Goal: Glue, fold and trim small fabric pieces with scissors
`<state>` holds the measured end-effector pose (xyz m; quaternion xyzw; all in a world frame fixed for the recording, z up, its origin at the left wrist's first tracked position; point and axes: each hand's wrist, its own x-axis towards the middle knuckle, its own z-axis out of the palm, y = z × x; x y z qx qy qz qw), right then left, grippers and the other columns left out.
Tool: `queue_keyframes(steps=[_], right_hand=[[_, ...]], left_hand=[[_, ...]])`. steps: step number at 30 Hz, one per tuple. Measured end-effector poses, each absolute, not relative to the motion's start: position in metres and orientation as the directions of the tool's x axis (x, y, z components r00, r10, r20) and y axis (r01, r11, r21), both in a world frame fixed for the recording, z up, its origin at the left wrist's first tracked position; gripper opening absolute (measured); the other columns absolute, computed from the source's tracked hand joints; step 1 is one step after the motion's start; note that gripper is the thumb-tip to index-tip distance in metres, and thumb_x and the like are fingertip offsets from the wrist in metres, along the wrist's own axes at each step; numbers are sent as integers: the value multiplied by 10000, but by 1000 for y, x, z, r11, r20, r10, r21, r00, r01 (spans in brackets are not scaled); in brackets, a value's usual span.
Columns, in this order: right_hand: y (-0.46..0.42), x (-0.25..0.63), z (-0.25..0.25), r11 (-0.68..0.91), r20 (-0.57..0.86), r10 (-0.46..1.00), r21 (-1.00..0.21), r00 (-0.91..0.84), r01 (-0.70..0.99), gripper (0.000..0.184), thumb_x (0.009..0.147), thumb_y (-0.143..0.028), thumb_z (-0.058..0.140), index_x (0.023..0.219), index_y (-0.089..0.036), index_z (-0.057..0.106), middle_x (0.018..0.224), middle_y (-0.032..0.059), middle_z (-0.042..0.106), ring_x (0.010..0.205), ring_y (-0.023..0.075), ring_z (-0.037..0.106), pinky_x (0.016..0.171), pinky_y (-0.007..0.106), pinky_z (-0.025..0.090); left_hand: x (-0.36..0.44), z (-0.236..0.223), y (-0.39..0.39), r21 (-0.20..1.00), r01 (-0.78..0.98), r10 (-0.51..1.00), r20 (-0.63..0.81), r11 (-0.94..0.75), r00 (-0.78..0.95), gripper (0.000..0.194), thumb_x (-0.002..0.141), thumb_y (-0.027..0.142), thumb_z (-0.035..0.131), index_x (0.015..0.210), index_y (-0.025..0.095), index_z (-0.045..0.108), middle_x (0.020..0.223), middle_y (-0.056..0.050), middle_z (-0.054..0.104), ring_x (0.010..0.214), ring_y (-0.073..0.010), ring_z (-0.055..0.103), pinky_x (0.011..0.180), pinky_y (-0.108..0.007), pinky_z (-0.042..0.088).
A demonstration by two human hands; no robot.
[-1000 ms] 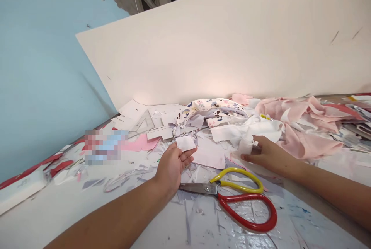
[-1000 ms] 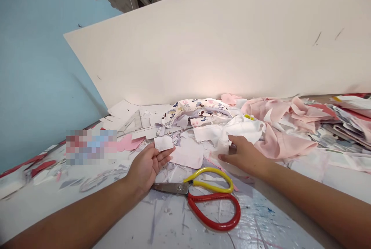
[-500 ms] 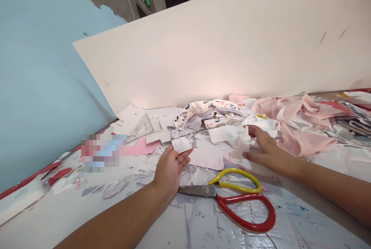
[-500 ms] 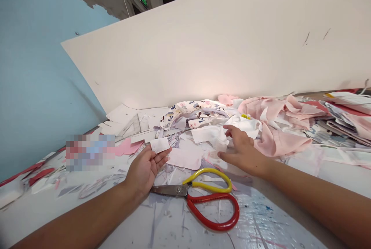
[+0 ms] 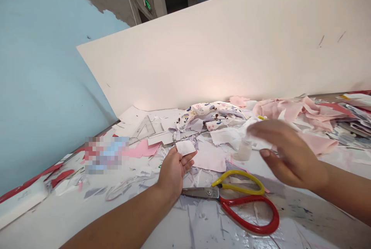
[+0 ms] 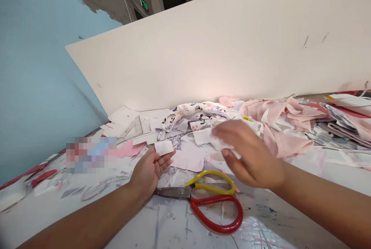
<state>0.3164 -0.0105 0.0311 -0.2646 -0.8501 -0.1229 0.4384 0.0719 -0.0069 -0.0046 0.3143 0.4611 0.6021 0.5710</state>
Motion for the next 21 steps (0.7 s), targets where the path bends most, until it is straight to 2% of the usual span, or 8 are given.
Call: queue_keyframes(steps=[1, 2, 3, 6, 10, 13, 18, 21], right_hand=[[-14, 307, 34, 893, 687, 321, 9, -652, 450, 442, 768, -157, 421, 1161, -360, 440, 947, 41, 593, 883, 249, 559, 805, 424, 427], [-15, 297, 35, 892, 529, 399, -36, -749, 450, 366, 785, -151, 400, 1095, -311, 509, 893, 48, 621, 827, 232, 573, 768, 397, 442], [-15, 285, 35, 851, 385, 509, -93, -770, 517, 322, 808, -164, 373, 1067, -254, 541, 901, 74, 632, 824, 234, 572, 734, 386, 447], [-6, 248, 24, 620, 173, 785, -186, -595, 763, 294, 826, -211, 377, 1065, -180, 547, 1047, 123, 598, 956, 267, 538, 780, 403, 429], [15, 217, 13, 489, 111, 872, -185, -477, 852, 259, 793, -240, 470, 978, -98, 583, 1006, 186, 596, 959, 330, 520, 812, 481, 387], [27, 208, 14, 387, 36, 921, -208, -389, 898, 273, 782, -305, 550, 952, -97, 596, 995, 168, 606, 1027, 341, 483, 879, 537, 326], [41, 208, 21, 184, -156, 954, -372, -257, 910, 231, 869, -313, 496, 1034, -168, 566, 1063, 52, 584, 893, 165, 576, 782, 377, 473], [45, 214, 28, 96, -193, 952, -551, -238, 829, 146, 838, -288, 529, 845, -157, 594, 877, 40, 617, 753, 151, 583, 667, 318, 492]], left_hand=[[72, -5, -7, 915, -397, 978, -146, 77, -147, 324, 693, 69, 427, 978, 181, 533, 1143, -93, 607, 927, -195, 643, 711, -258, 507], [72, -5, -7, 915, -396, 979, -144, 75, -145, 327, 692, 68, 426, 980, 180, 534, 1138, -96, 610, 928, -194, 642, 707, -255, 506], [72, -5, -8, 915, -395, 979, -143, 75, -146, 330, 691, 66, 424, 981, 179, 533, 1126, -100, 616, 928, -194, 642, 702, -252, 505], [72, -4, -9, 917, -395, 979, -130, 60, -155, 328, 687, 66, 418, 974, 177, 530, 1089, -102, 632, 927, -192, 642, 688, -246, 503], [70, -5, -8, 917, -397, 983, -111, 44, -146, 311, 688, 74, 412, 960, 181, 520, 1085, -98, 632, 931, -199, 641, 686, -254, 501], [69, -6, -7, 916, -398, 985, -117, 58, -126, 316, 687, 78, 408, 967, 179, 514, 1082, -103, 633, 932, -206, 641, 691, -262, 501], [68, -7, -8, 913, -404, 988, -106, 53, -111, 334, 688, 82, 411, 987, 185, 519, 1083, -104, 634, 937, -203, 638, 692, -258, 504], [68, -8, -7, 904, -424, 989, -104, 49, -107, 332, 686, 85, 418, 986, 178, 526, 1071, -109, 639, 924, -203, 642, 696, -265, 506]])
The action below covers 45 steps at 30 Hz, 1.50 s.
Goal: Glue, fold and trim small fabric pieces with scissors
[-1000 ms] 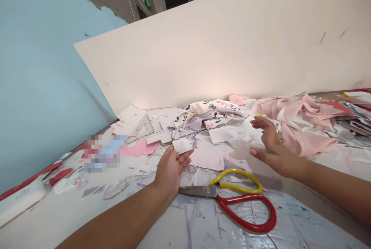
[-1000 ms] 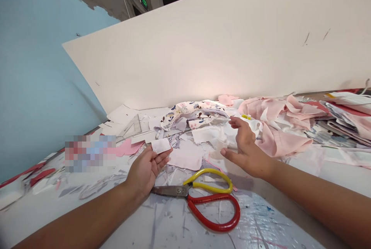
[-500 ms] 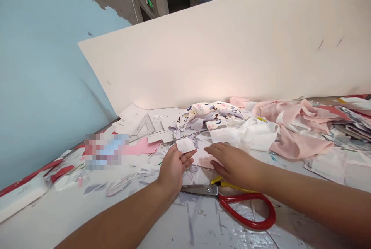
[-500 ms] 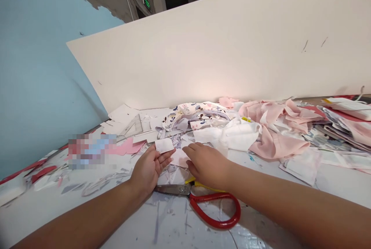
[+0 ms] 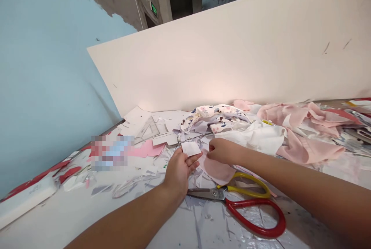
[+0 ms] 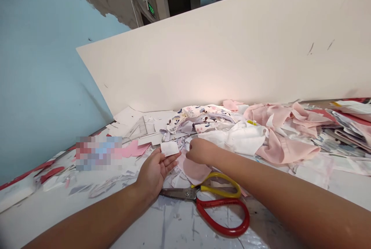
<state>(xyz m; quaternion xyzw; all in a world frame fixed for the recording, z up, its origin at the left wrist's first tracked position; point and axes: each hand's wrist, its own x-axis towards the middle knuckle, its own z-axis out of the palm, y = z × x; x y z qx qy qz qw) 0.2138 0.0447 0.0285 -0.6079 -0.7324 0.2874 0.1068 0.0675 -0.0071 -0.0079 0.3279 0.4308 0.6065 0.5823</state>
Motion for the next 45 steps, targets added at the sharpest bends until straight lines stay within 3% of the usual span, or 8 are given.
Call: queue_keyframes(steps=[4, 8, 11, 13, 15, 19, 27, 45], right_hand=[[36, 224, 40, -31, -211, 941, -831, -263, 555, 75, 713, -250, 513, 672, -196, 481, 647, 20, 570, 597, 170, 578, 511, 286, 475], [17, 229, 40, -132, -202, 920, -967, -336, 218, 239, 710, -287, 326, 843, -188, 499, 766, 66, 638, 717, 182, 636, 654, 315, 508], [2, 230, 30, -231, -219, 898, -973, -381, 15, 353, 707, -313, 275, 919, -166, 516, 798, 101, 665, 773, 218, 650, 725, 368, 499], [-5, 229, 24, -425, -275, 824, -879, -495, -219, 361, 691, -314, 314, 930, -155, 533, 807, 112, 679, 786, 238, 654, 765, 400, 483], [-9, 227, 19, -570, -320, 752, -755, -576, -325, 364, 691, -307, 346, 951, -145, 544, 810, 116, 688, 789, 247, 657, 775, 414, 476], [-13, 223, 16, -620, -381, 748, -693, -543, -368, 375, 747, -282, 365, 1064, -153, 517, 818, 93, 696, 760, 236, 664, 753, 409, 485], [-12, 225, 15, -558, -237, 777, -688, -583, -464, 420, 816, -245, 309, 1199, -147, 450, 924, 107, 691, 775, 220, 668, 785, 404, 477], [-25, 224, 23, -572, -126, 773, -562, -622, -597, 478, 748, -215, 354, 1197, -117, 487, 960, 126, 694, 897, 250, 643, 895, 429, 407]], left_hand=[[66, -3, -6, 892, -451, 984, -111, 35, -143, 333, 686, 91, 426, 996, 170, 522, 1045, -114, 647, 890, -198, 654, 671, -256, 501], [64, 11, -5, 879, -477, 979, -105, 8, -176, 257, 716, 119, 419, 951, 171, 508, 993, -103, 662, 880, -196, 657, 664, -247, 494], [61, 19, -4, 861, -507, 976, -86, -29, -202, 148, 740, 145, 415, 862, 175, 492, 1002, -94, 653, 881, -202, 656, 648, -244, 494], [59, 22, -3, 857, -513, 974, -79, -43, -214, 91, 745, 151, 417, 808, 174, 478, 1004, -95, 649, 884, -208, 655, 646, -246, 494], [58, 23, -3, 866, -498, 974, -67, -50, -214, 101, 740, 140, 417, 810, 170, 484, 998, -97, 648, 891, -214, 652, 652, -251, 490], [58, 22, -5, 900, -436, 994, -25, -24, -108, 209, 748, 146, 416, 922, 163, 530, 1026, -98, 644, 934, -217, 632, 712, -277, 476], [64, 14, -11, 919, -390, 997, -31, 58, 74, 278, 796, 211, 410, 1048, 179, 522, 1143, -95, 606, 1035, -208, 574, 872, -333, 415], [67, -7, -10, 914, -405, 996, 66, -39, 54, 267, 779, 205, 438, 1012, 197, 568, 1105, -67, 631, 1033, -209, 572, 956, -383, 370]])
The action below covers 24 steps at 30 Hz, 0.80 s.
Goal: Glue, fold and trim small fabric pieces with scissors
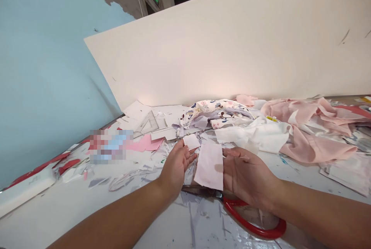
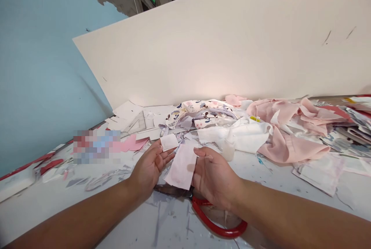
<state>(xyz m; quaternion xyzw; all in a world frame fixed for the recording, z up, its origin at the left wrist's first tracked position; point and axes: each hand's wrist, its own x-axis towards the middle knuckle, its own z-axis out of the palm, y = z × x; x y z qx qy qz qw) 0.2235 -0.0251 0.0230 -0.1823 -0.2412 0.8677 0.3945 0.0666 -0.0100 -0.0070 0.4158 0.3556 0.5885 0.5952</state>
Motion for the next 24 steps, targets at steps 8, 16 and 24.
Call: queue_keyframes(steps=[8, 16, 24], right_hand=[[-25, 222, 18, -538, 21, 745, -571, -666, -620, 458, 745, -205, 360, 1164, -132, 530, 945, 111, 698, 927, 249, 628, 924, 431, 376], [-28, 221, 18, -534, 47, 732, -579, -680, -615, 459, 742, -212, 363, 1161, -140, 537, 933, 101, 700, 928, 248, 624, 905, 421, 390], [-27, 220, 15, -525, 75, 739, -559, -670, -642, 464, 742, -218, 385, 1181, -162, 523, 949, 94, 701, 892, 249, 634, 850, 407, 434]], left_hand=[[71, -4, -15, 912, -409, 983, 103, -33, 151, 266, 793, 186, 414, 1022, 189, 550, 1107, -81, 627, 1053, -214, 560, 984, -387, 336], [71, -6, -16, 917, -398, 981, 114, -43, 158, 273, 822, 196, 396, 1056, 214, 535, 1136, -55, 612, 1079, -185, 542, 1021, -364, 294], [72, -4, -19, 912, -409, 974, 115, -25, 196, 307, 823, 199, 402, 1105, 207, 524, 1106, -62, 626, 1059, -179, 551, 1010, -358, 305]])
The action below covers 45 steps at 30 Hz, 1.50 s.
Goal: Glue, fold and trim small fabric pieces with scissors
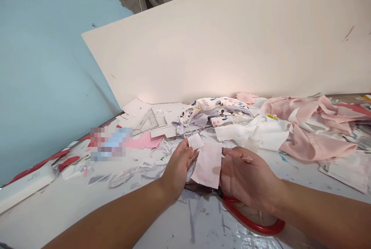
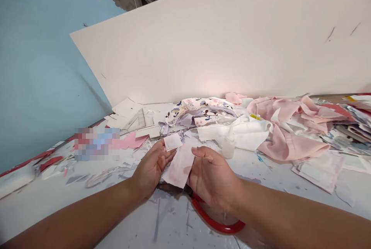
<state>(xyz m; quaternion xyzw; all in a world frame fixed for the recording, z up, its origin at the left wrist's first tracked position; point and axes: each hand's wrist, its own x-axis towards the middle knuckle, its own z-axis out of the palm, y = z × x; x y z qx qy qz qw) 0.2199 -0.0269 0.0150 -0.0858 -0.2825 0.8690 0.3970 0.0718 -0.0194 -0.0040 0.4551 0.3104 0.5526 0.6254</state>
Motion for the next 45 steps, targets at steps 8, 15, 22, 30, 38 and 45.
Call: queue_keyframes(steps=[8, 15, 22, 30, 38, 45], right_hand=[[-33, 221, 20, -506, 15, 763, -608, -646, -612, 484, 742, -241, 384, 1205, -178, 510, 987, 86, 695, 899, 255, 632, 833, 407, 448], [-32, 221, 22, -506, -1, 763, -624, -647, -596, 488, 737, -248, 393, 1206, -189, 514, 984, 80, 697, 899, 257, 630, 828, 404, 451], [-31, 222, 20, -520, 24, 752, -593, -659, -615, 470, 755, -227, 385, 1204, -182, 514, 984, 79, 698, 890, 248, 636, 828, 397, 447], [-32, 222, 19, -523, -43, 755, -642, -654, -561, 457, 746, -257, 391, 1173, -190, 537, 988, 76, 696, 896, 255, 636, 826, 405, 453], [-30, 223, 22, -535, -78, 765, -628, -639, -565, 481, 714, -245, 399, 1166, -162, 539, 964, 92, 699, 898, 264, 635, 865, 423, 430], [-27, 225, 23, -544, -112, 778, -612, -618, -574, 497, 709, -230, 393, 1186, -163, 516, 978, 97, 693, 907, 261, 632, 889, 439, 407]], left_hand=[[70, -7, -15, 900, -433, 995, 84, -51, 57, 255, 780, 206, 451, 1006, 196, 569, 1014, -46, 639, 1003, -172, 574, 989, -350, 347], [70, -6, -15, 878, -472, 994, 100, -72, 34, 245, 770, 231, 483, 996, 194, 570, 1068, -54, 629, 1031, -176, 563, 998, -353, 333], [70, -5, -18, 884, -463, 993, 106, -67, 58, 293, 781, 222, 475, 1063, 188, 548, 1080, -68, 628, 1056, -189, 553, 1004, -363, 323], [67, -4, -5, 808, -584, 990, -128, 71, -57, 211, 727, 129, 481, 925, 160, 547, 1056, -94, 629, 902, -165, 615, 874, -322, 442], [66, -1, -2, 771, -616, 976, -216, 163, -13, 162, 740, 168, 499, 898, 137, 512, 939, -112, 652, 730, -174, 651, 727, -309, 508], [63, -5, -1, 741, -633, 974, -181, 224, 133, 315, 759, 214, 470, 1048, 97, 509, 1066, -154, 627, 871, -231, 645, 835, -373, 474]])
